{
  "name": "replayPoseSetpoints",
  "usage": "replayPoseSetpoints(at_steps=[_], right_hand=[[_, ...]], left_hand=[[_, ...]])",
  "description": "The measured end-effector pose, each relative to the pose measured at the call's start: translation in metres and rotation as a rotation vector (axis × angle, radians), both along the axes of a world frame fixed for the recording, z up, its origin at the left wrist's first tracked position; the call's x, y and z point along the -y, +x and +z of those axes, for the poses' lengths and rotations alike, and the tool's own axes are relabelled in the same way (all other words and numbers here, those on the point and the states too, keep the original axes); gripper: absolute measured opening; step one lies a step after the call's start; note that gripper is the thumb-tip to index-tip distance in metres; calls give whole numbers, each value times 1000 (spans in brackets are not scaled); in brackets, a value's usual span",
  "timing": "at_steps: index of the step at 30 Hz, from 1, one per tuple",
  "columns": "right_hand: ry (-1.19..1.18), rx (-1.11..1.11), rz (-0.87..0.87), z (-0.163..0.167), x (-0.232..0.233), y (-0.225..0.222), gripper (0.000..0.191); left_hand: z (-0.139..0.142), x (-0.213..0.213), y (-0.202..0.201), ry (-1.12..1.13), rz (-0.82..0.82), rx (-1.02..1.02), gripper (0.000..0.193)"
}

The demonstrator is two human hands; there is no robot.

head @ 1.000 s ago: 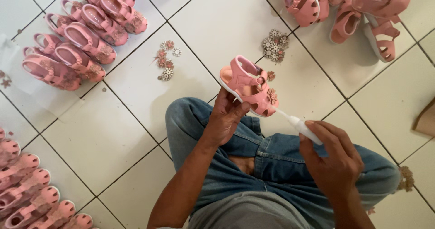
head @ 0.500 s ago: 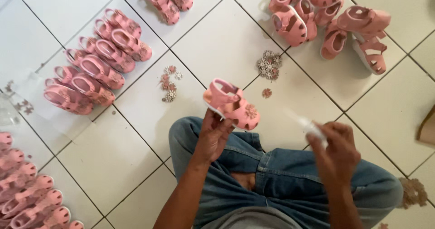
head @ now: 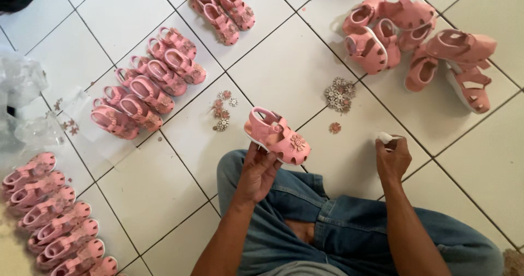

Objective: The person sits on the floor holding a pink children's sandal, squeezes glue from a plastic bottle onto the shoe upper, then picks up a decorative flower applique and presses it onto the glued spot, repeating the process on additional sandals.

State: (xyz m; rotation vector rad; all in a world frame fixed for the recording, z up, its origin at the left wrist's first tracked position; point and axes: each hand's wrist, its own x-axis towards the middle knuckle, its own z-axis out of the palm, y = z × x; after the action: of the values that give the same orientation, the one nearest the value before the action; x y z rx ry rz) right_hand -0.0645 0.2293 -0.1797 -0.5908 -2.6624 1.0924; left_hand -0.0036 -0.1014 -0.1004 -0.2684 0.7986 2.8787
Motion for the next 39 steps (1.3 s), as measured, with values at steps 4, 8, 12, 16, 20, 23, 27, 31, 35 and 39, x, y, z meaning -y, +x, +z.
replayPoseSetpoints(at_steps=[4, 8, 12, 16, 20, 23, 27, 31, 35, 39], right_hand=[[16, 31, 26, 0, 3, -1, 29], [13, -51, 70, 0, 3, 4, 39], [-32, 99, -54, 6, -7, 24, 42], [-87, 489, 16, 10, -10, 42, 36], [-30, 564, 312, 0, 10, 48, 49], [-650, 523, 226, -8, 38, 55, 48], [-251, 351, 553, -8, 72, 59, 55], [-50, 193, 455, 3, 89, 36, 37], [-39, 112, 287, 11, 87, -18, 38], [-2, 49, 196, 0, 80, -68, 39]], left_hand=[[-2, 2, 1, -4, -18, 1, 62], [-9, 4, 6, 11, -7, -5, 62], [-18, 11, 10, 8, 7, 52, 60], [-29, 16, 15, 1, 33, 90, 57], [-41, 28, 19, 67, 77, 6, 48], [-42, 44, 25, 53, 60, 27, 52], [-36, 63, 26, 36, 123, 66, 53], [-31, 70, 24, 14, 125, 33, 60], [-28, 65, 11, 18, 107, -19, 63], [-29, 54, -5, 20, 101, 34, 65]])
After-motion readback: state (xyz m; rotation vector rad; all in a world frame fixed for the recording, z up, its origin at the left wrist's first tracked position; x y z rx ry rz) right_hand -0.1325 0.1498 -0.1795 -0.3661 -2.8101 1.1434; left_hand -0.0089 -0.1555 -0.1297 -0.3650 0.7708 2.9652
